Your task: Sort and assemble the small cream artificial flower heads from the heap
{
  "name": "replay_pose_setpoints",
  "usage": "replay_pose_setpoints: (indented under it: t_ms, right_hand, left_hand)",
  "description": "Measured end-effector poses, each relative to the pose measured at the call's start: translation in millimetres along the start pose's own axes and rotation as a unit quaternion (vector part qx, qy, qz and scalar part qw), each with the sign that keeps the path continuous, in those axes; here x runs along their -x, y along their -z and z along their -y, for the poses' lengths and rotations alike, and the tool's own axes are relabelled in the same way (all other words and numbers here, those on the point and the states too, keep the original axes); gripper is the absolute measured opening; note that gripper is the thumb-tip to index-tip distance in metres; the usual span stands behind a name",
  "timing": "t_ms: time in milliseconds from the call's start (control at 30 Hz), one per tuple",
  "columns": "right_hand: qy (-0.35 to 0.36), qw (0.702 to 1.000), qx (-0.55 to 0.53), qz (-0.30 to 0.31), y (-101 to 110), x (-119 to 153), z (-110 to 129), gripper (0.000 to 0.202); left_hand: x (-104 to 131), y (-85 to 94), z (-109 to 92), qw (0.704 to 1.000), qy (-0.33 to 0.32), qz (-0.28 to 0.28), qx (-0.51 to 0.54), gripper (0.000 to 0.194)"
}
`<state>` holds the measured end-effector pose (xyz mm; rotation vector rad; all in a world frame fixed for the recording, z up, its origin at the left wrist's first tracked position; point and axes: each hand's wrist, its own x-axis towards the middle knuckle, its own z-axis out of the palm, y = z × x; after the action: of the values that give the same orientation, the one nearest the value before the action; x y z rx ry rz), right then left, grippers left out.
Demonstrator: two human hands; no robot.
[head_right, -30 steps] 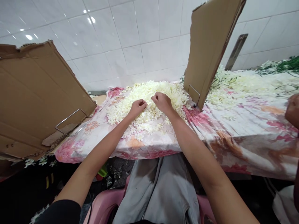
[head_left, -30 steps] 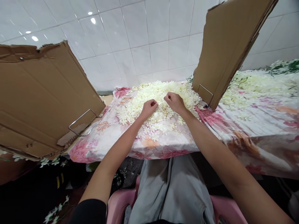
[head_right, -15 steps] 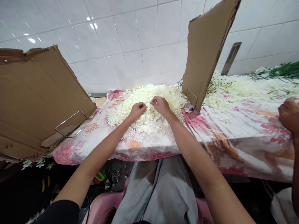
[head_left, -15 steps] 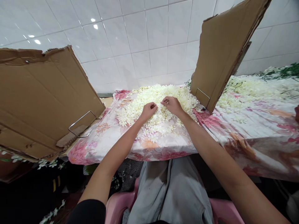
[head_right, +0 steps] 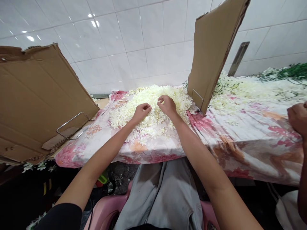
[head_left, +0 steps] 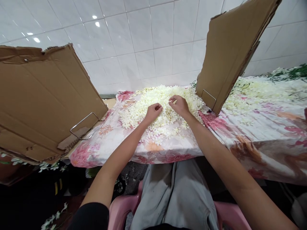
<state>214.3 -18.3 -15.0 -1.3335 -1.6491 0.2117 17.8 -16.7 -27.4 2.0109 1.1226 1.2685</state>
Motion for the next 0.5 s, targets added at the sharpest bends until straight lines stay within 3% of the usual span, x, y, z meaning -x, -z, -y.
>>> replay_pose_setpoints:
  t_ms: [100,233,500]
  right_hand:
    - [0.042,0.997,-0.045,0.044,-8,-1,-3,0.023]
    - [0.042,0.994,-0.05,0.09,-12,-1,-5,0.02]
    - [0.057,0.992,-0.048,0.104,-15,-2,-2,0.02]
  left_hand:
    - [0,0.2,-1,1.0,-0.029,-0.01,0.002,0.025]
    - [1,2.8,-5,0.998,-0.039,-0.047,0.004,0.032]
    - [3,3.4,-10,0.999,-0.015,-0.035,0.012,0.033]
